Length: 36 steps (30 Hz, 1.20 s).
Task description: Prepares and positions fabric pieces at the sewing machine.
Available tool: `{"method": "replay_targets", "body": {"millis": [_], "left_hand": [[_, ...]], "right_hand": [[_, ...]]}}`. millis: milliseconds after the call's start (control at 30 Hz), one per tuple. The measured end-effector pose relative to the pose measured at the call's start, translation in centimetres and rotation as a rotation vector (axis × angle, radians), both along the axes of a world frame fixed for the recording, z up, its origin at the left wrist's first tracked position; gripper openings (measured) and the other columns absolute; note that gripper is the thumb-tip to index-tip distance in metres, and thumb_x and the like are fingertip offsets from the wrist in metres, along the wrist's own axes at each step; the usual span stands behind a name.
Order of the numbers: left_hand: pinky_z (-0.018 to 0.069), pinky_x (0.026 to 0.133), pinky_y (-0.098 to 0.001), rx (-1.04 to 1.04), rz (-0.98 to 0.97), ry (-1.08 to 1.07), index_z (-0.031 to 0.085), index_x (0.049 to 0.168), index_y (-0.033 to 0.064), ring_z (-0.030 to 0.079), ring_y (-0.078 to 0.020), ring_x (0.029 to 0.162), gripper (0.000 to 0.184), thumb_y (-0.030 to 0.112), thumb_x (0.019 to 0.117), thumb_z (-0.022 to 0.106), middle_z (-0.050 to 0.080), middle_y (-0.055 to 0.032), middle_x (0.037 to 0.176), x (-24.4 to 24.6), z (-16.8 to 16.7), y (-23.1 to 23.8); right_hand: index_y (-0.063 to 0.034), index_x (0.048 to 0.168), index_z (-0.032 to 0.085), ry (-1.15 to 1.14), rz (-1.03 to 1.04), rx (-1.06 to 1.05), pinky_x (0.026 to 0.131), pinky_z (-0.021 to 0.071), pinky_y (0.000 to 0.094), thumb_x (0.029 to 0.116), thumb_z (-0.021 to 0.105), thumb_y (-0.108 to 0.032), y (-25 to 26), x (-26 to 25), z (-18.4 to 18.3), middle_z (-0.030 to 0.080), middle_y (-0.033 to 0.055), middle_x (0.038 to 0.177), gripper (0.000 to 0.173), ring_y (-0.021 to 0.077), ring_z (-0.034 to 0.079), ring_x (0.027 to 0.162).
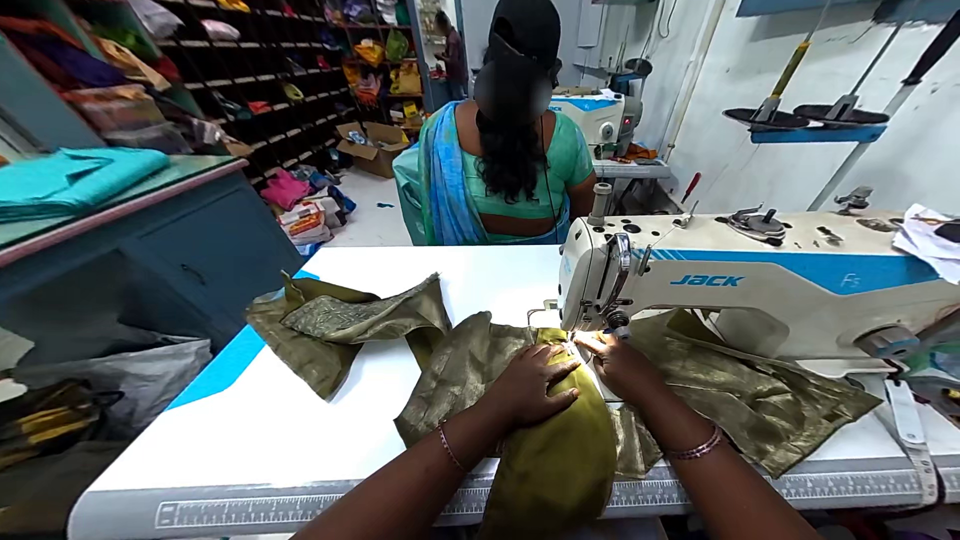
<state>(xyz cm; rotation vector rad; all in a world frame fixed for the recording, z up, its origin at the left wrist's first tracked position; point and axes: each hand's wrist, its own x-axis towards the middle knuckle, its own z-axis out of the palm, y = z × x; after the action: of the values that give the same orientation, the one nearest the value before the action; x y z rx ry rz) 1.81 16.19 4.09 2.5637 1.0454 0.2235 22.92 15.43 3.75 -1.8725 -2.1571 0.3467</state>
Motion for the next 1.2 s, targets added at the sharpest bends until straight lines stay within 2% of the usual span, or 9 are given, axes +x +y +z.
{"method": "replay_targets", "body": {"millis": [167,267,367,533,733,900,1033,1133,1200], "left_hand": [[0.0196,0.126,-0.0460,-0.010,0.008,0.003,0.055,0.150,0.0268,0.032,-0.0225,0.152,0.054,0.053,0.1030,0.048,0.042,-0.0063,0.161,0.0,0.1,0.1],[0.0192,0.126,-0.0477,-0.015,0.001,0.009,0.054,0.150,0.0263,0.032,-0.0240,0.152,0.054,0.052,0.1033,0.048,0.041,-0.0071,0.161,0.0,0.1,0.2],[0.0193,0.125,-0.0480,-0.018,-0.010,0.009,0.054,0.150,0.0259,0.031,-0.0244,0.152,0.053,0.051,0.1032,0.050,0.042,-0.0068,0.161,-0.1,0.4,0.2],[0.0213,0.125,-0.0500,-0.070,0.050,0.053,0.050,0.154,0.0264,0.027,-0.0268,0.154,0.057,0.053,0.1030,0.051,0.035,-0.0080,0.165,-0.2,1.3,-0.2],[0.0450,0.109,-0.0533,-0.235,0.562,0.098,0.039,0.152,-0.0033,0.052,-0.0433,0.131,0.069,0.037,0.1019,0.063,0.050,-0.0286,0.142,1.2,5.1,-4.4],[0.0532,0.091,-0.0557,-0.335,0.601,-0.041,0.036,0.150,0.0029,0.067,-0.0409,0.102,0.053,0.024,0.1059,0.057,0.066,-0.0257,0.111,0.6,5.2,-4.2],[0.0549,0.079,-0.0540,-0.321,0.565,-0.173,0.042,0.146,0.0056,0.067,-0.0361,0.086,0.044,0.022,0.1074,0.054,0.067,-0.0228,0.103,-1.3,5.7,-2.7],[0.0538,0.080,-0.0565,-0.294,0.493,-0.069,0.052,0.139,0.0069,0.067,-0.0389,0.088,0.037,0.016,0.1043,0.060,0.067,-0.0242,0.104,-2.8,5.2,-0.9],[0.0514,0.093,-0.0572,-0.294,0.487,0.062,0.053,0.142,0.0087,0.064,-0.0404,0.106,0.042,0.018,0.1027,0.063,0.062,-0.0258,0.125,-2.6,5.3,-0.1]], "right_hand": [[-0.0260,0.144,0.062,0.005,-0.006,0.012,0.094,0.0516,0.0562,0.1040,0.051,-0.009,-0.1,0.0,-0.1,0.061,0.0159,0.139,0.044,0.0363,0.066,0.114],[-0.0136,0.145,0.059,0.059,-0.013,-0.001,0.100,0.0486,0.0555,0.1030,0.053,-0.008,-0.2,0.2,0.4,0.059,0.0202,0.140,0.043,0.0384,0.063,0.118],[0.0009,0.135,0.062,0.156,-0.055,0.000,0.103,0.0480,0.0517,0.1036,0.054,-0.008,-0.4,0.3,0.8,0.061,0.0222,0.135,0.033,0.0358,0.063,0.118],[0.0051,0.119,0.068,0.262,-0.065,0.020,0.097,0.0502,0.0494,0.0994,0.060,-0.003,-0.5,0.6,1.0,0.065,0.0221,0.122,0.023,0.0337,0.065,0.107],[0.0002,0.103,0.071,0.308,-0.057,-0.141,0.075,0.0500,0.0511,0.1012,0.061,-0.010,-3.3,1.5,4.6,0.067,0.0179,0.089,0.014,0.0304,0.063,0.081],[-0.0011,0.126,0.068,0.071,-0.080,-0.196,0.106,0.0438,0.0545,0.1046,0.056,-0.022,-9.7,-3.1,8.4,0.067,0.0200,0.122,0.033,0.0377,0.060,0.120],[0.0022,0.134,0.062,0.210,0.062,-0.145,0.104,0.0497,0.0471,0.1043,0.052,-0.015,-14.3,-7.5,6.3,0.060,0.0251,0.134,0.036,0.0391,0.061,0.122],[0.0024,0.140,0.054,0.213,-0.040,-0.259,0.107,0.0461,0.0499,0.1063,0.051,-0.021,-14.3,-8.1,4.4,0.054,0.0260,0.140,0.042,0.0402,0.056,0.128],[0.0050,0.143,0.051,0.185,-0.131,-0.224,0.108,0.0454,0.0495,0.1073,0.049,-0.025,-14.1,-8.1,3.8,0.055,0.0270,0.139,0.047,0.0408,0.057,0.127]]}}
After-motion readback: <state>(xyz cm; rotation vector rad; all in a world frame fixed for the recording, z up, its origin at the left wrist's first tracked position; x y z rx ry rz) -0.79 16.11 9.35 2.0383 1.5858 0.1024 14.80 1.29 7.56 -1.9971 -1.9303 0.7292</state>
